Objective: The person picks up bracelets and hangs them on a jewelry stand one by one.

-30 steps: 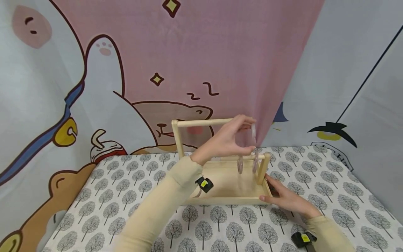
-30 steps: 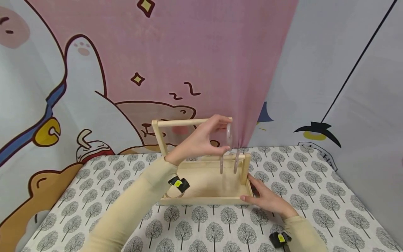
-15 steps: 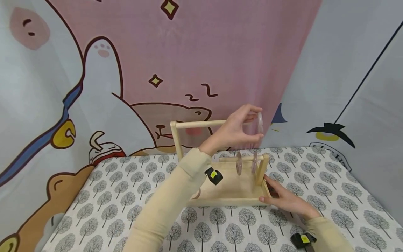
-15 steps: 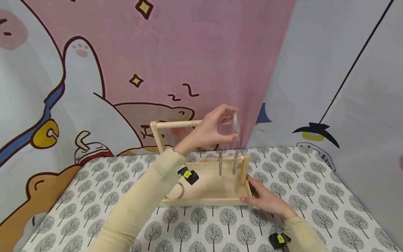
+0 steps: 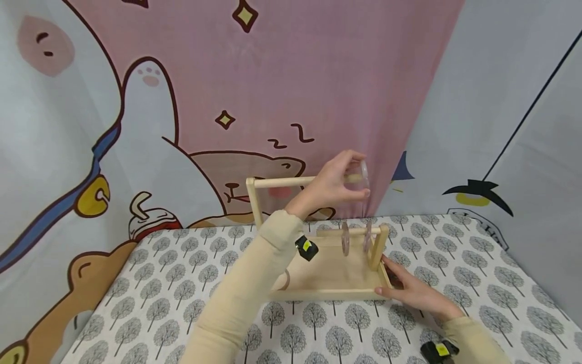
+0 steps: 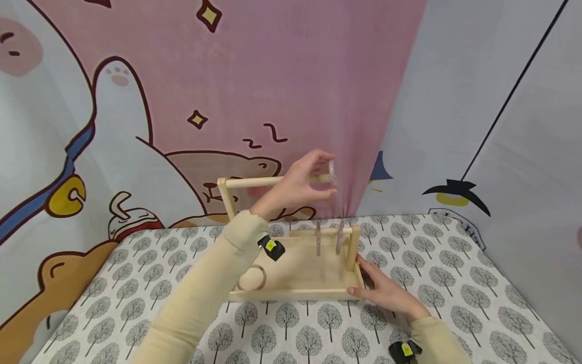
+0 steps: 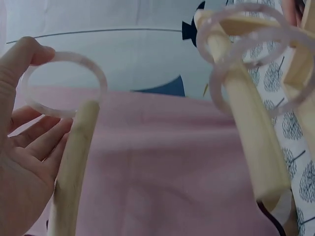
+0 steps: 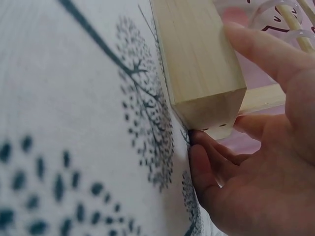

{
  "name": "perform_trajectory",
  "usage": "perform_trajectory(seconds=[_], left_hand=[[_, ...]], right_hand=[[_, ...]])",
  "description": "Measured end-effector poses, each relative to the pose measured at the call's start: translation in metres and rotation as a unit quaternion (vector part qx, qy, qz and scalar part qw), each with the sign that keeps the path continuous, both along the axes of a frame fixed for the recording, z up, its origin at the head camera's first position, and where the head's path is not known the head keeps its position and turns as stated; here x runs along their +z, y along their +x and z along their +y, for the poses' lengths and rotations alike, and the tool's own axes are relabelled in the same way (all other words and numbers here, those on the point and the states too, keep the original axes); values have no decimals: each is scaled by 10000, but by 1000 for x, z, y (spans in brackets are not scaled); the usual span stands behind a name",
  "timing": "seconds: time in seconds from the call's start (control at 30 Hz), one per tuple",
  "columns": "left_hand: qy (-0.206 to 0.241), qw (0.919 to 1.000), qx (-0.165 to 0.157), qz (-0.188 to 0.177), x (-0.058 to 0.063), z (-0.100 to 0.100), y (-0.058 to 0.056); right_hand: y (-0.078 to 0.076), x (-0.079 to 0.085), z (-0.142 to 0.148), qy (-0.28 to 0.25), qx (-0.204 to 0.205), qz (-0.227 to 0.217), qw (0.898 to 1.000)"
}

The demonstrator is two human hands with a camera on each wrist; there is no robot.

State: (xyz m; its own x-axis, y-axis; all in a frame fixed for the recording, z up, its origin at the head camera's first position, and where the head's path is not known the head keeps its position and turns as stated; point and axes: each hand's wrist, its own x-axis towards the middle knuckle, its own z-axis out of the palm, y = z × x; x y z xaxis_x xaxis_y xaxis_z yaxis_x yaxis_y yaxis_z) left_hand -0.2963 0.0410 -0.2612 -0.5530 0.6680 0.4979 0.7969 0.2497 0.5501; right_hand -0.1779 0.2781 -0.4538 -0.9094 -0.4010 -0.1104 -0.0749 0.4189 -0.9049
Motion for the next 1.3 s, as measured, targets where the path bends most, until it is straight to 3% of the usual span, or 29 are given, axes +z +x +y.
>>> perform_trajectory(seconds=[0.13,0.3,0.47,0.67,0.9,1.3], left_hand=[[39,9999,98,-11,-2,-6,-4],[-291,9992,176,223,-1,-5,-7],[-579,9973,232,397,-2,-4,-6],[-601,9963,406,459,-2,-11,-6],[-574,9939,788,506,-3,-34,-7],[-655,9884,1160,727,-6,-77,-6]], right_hand=[[-1,-1,0,26,-58,-97,9999],[-1,-2,0,50,-92,-75,9999],[-1,-1,-1,39,-74,-4,10000],[0,-1,-1,-1,-34,26,10000],[-1,-2,-1,-18,-11,83,10000],[-2,-3,-2,142,-74,203,9997]])
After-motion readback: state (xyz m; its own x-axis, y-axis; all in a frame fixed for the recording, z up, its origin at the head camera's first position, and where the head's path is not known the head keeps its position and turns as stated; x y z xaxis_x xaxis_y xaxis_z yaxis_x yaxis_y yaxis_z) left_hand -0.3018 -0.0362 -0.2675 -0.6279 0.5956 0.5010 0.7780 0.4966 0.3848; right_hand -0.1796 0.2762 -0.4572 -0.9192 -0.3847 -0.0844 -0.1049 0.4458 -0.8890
